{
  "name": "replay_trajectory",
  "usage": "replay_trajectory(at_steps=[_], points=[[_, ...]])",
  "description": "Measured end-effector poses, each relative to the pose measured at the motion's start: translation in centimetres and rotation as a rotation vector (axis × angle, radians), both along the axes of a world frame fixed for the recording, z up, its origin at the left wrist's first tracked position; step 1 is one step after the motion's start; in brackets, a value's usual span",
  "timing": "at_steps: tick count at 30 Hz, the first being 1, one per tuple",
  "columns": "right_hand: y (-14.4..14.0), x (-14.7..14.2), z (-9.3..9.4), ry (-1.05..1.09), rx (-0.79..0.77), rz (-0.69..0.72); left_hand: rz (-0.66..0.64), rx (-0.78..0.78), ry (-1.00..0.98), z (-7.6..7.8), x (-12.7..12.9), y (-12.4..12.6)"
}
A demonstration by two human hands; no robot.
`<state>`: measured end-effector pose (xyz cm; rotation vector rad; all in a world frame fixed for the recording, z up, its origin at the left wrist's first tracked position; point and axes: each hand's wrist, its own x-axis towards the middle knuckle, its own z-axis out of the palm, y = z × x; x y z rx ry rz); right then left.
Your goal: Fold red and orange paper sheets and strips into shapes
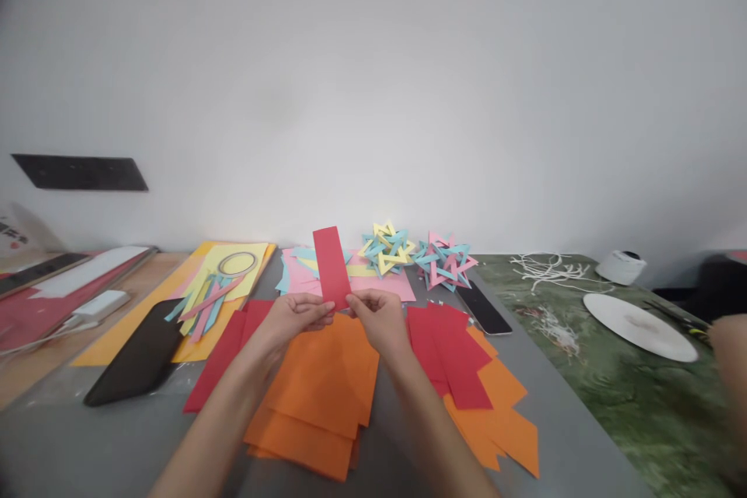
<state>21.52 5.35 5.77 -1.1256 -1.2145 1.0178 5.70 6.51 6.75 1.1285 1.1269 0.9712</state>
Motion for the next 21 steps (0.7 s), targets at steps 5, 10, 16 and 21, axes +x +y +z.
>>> replay_trajectory(at_steps=[5,10,16,21], points=[[-0.05,0.26,0.12,-0.041,-0.029,0.082,0.078,0.054,-0.044,0.12,-0.23,0.27],[-0.15,0.14,0.27,-0.157,0.022,0.101,0.103,0.070,-0.028,0.16,-0.47,0.39],[-0.04,-0.02,0.28,-0.050,0.047,0.040,0.034,0.072,0.023,-0.07,0.10,0.16],[0.00,0.22,0.27,-0.017,0.041,0.067,-0.006,0.078,-0.010,-0.13,0.17,0.29]])
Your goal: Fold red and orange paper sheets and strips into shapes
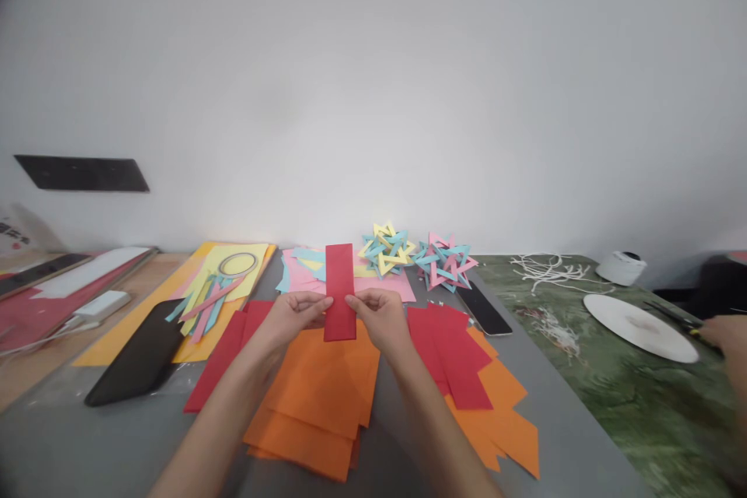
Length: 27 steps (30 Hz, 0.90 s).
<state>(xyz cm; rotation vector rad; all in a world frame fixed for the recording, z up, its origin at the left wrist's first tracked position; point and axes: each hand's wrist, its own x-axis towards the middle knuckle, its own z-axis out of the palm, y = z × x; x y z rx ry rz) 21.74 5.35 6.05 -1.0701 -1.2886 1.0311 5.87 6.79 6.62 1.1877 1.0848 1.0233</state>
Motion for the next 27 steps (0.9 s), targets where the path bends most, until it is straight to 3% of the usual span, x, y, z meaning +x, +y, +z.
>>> replay_trajectory(at_steps=[9,15,21,27], points=[[-0.3,-0.2,0.4,0.068,-0.051,0.111,0.053,0.027,-0.067,-0.6,-0.3,0.3],[-0.1,-0.2,0.1,0.020,-0.122,0.167,0.229,0.044,-0.064,-1.0,-0.3,0.7],[0.6,-0.3,-1.0,0.032,-0.106,0.145,-0.065,-0.094,0.058,-0.4,-0.1,-0.1],[0.4,-0.3,-1.1,-0.008,-0.179,0.159,0.014,-0.105,0.117,-0.3,-0.2,-0.2]])
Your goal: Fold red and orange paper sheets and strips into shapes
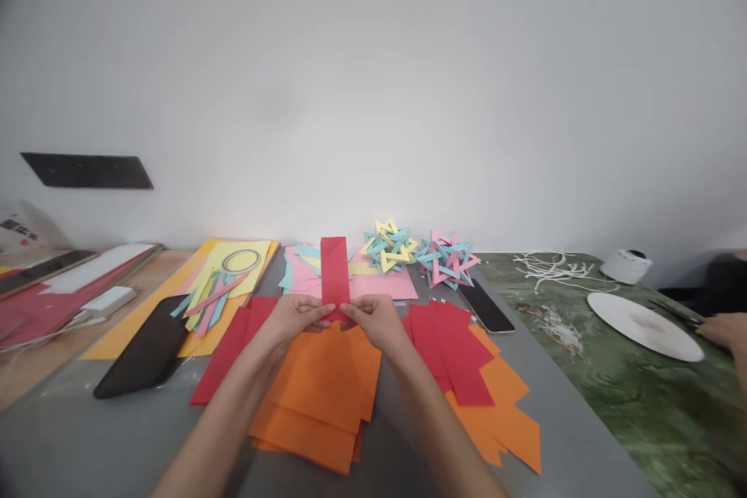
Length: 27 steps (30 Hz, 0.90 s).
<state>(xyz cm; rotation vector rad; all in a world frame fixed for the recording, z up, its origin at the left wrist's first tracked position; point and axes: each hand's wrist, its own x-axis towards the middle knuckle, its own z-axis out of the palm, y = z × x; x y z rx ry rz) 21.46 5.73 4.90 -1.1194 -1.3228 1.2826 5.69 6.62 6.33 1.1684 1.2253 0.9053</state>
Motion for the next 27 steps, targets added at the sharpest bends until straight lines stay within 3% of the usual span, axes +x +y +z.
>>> replay_trajectory(at_steps=[5,10,17,23,27], points=[[-0.3,0.2,0.2,0.009,-0.027,-0.012,-0.033,-0.024,-0.061,-0.4,0.0,0.3],[-0.1,0.6,-0.1,-0.072,-0.031,0.069,0.017,0.073,-0.095,-1.1,-0.1,0.7],[0.9,0.9,-0.5,0.077,0.054,-0.152,-0.149,0.014,-0.083,-0.8,-0.2,0.3],[1.0,1.2,-0.7,0.042,0.039,-0.025,-0.077,0.085,-0.160,-1.1,0.1,0.8],[1.1,1.2,-0.5,0.104,0.057,-0.090,-0.141,0.083,-0.153,-1.0,-0.1,0.8]])
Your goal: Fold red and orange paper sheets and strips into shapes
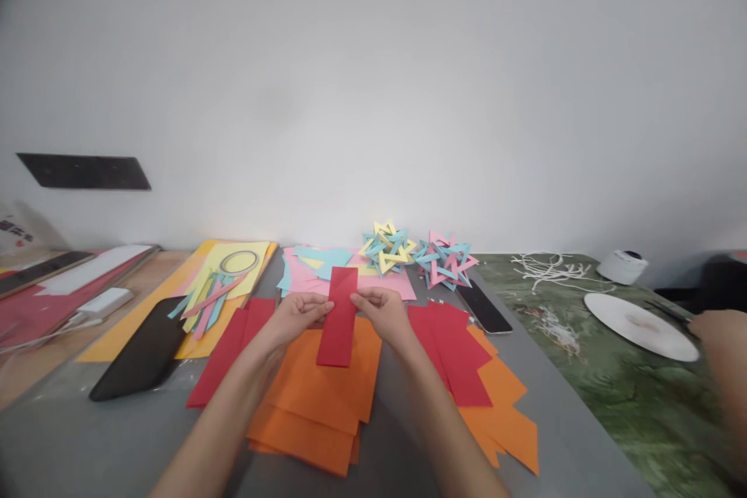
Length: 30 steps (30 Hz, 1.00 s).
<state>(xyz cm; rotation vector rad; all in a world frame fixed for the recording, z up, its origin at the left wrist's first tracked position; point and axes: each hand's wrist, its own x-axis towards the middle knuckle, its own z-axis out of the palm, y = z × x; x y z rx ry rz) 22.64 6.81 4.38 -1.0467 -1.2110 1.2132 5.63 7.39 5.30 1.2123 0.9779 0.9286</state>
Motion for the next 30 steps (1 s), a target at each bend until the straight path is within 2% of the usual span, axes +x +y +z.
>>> replay_trajectory(at_steps=[4,10,17,24,30], points=[[0.06,0.10,0.11,0.022,0.032,-0.042,-0.008,-0.002,-0.020,0.33,0.13,-0.39],[-0.12,-0.22,0.20,0.006,0.029,-0.010,0.200,0.028,-0.036,0.49,0.32,-0.09],[-0.11,-0.24,0.40,0.005,0.105,-0.043,0.094,0.044,-0.040,0.71,0.32,-0.25],[-0.14,-0.20,0.27,-0.069,0.123,0.016,0.213,0.055,-0.031,0.87,0.43,-0.27],[-0.42,-0.30,0.57,-0.041,0.030,-0.009,0.214,0.079,-0.028,0.59,0.42,-0.23]])
